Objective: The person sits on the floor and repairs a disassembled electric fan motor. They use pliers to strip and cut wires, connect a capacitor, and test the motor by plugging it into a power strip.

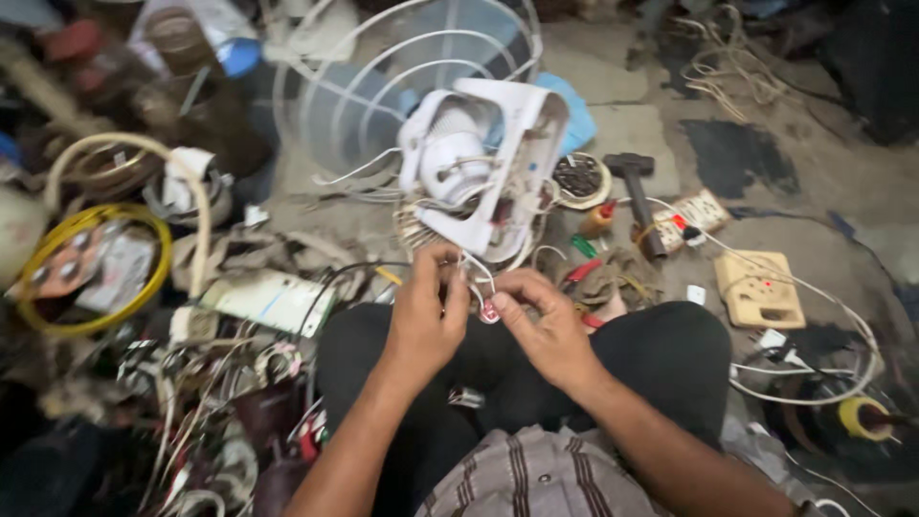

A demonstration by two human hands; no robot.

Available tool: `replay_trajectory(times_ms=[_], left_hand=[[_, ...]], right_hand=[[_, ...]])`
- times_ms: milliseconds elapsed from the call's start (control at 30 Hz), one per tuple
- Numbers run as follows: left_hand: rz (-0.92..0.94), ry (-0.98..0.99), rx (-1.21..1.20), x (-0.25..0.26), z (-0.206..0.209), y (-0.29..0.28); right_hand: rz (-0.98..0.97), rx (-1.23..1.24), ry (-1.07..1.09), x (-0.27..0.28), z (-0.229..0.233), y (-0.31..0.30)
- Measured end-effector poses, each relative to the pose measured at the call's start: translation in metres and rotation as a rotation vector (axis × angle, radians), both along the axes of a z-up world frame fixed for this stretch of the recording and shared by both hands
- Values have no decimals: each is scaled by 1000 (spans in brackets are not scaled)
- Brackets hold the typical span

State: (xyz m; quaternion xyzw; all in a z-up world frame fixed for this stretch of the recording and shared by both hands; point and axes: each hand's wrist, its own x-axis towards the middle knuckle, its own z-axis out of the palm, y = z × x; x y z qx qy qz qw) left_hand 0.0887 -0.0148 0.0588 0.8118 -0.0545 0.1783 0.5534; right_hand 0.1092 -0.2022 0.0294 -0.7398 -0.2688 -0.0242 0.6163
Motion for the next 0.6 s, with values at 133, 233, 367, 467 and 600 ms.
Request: replay_trajectory(times_ms=[133,233,367,467,600], left_hand=[[-166,-15,-456,23,-31,-44],[-205,170,-809,41,-45,-63],[-148,324,-881,66,-49,-83],[-122,316,-798,76,-48,-90],[-86,35,-211,82,-41,-85]], right_hand=[[-102,92,183,18,-24,-26],[-179,183,172,29,-35,-31],[-247,18,-4,44,-34,-39],[-252,-30,-48,52,-27,-44],[-246,181,157,65,-8,-56]])
